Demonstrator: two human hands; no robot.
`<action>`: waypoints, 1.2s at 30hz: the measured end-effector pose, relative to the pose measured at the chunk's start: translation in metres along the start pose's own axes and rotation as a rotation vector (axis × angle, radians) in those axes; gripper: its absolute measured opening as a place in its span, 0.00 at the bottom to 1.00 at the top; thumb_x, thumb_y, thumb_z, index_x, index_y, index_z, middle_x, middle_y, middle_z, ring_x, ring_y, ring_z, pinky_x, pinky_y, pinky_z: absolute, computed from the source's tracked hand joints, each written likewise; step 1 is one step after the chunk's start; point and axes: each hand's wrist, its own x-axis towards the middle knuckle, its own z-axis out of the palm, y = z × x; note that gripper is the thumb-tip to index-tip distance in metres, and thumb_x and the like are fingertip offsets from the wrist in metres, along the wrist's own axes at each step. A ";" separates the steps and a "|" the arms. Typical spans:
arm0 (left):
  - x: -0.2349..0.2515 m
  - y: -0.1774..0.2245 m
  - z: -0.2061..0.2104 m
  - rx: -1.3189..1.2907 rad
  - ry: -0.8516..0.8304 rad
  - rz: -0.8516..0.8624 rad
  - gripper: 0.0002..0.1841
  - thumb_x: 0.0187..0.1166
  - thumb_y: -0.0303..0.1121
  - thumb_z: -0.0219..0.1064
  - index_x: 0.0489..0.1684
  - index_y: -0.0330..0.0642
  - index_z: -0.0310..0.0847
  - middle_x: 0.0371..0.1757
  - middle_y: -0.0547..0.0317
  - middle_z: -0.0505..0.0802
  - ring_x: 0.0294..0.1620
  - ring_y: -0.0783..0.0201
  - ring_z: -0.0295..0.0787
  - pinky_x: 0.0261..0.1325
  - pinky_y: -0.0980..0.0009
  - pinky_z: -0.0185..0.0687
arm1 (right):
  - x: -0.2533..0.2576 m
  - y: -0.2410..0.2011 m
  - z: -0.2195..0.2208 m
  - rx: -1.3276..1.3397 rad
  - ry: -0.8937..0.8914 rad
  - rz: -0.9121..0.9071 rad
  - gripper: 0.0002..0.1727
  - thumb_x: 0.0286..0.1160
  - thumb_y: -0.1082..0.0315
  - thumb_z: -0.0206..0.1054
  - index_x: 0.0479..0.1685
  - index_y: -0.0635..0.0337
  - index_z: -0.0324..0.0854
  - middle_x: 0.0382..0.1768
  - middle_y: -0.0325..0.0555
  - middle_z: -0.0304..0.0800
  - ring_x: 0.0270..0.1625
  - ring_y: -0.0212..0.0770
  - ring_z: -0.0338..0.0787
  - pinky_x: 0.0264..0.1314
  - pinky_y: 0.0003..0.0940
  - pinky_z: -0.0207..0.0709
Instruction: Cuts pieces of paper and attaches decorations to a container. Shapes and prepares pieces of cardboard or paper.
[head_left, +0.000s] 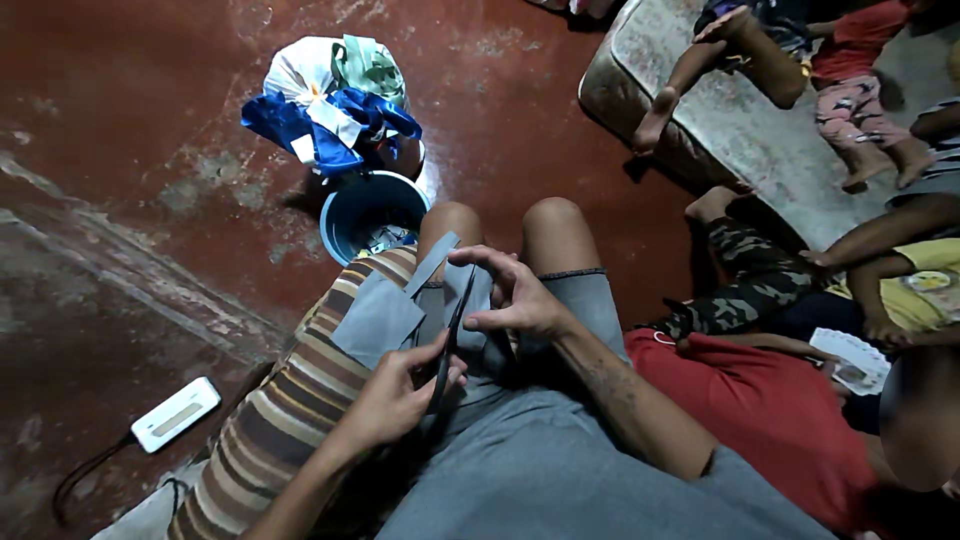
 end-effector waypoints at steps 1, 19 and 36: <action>0.001 0.000 0.000 -0.005 0.006 0.003 0.29 0.82 0.32 0.69 0.82 0.33 0.70 0.53 0.58 0.96 0.51 0.63 0.96 0.59 0.66 0.94 | 0.000 -0.001 0.000 0.012 0.001 0.007 0.44 0.54 0.78 0.82 0.80 0.56 0.73 0.74 0.44 0.80 0.48 0.32 0.90 0.43 0.27 0.89; 0.002 0.000 -0.001 -0.032 -0.003 0.055 0.30 0.82 0.31 0.69 0.83 0.31 0.68 0.52 0.58 0.97 0.49 0.62 0.97 0.58 0.66 0.94 | 0.009 -0.009 -0.024 -0.081 -0.116 -0.127 0.23 0.73 0.66 0.72 0.67 0.66 0.82 0.63 0.47 0.87 0.59 0.34 0.87 0.63 0.32 0.85; 0.001 0.001 -0.008 0.040 -0.099 0.065 0.29 0.83 0.31 0.69 0.83 0.33 0.69 0.51 0.60 0.96 0.50 0.66 0.95 0.58 0.69 0.93 | 0.026 -0.021 -0.040 -0.158 -0.283 -0.077 0.17 0.61 0.76 0.77 0.51 0.70 0.89 0.50 0.47 0.91 0.52 0.34 0.89 0.55 0.28 0.87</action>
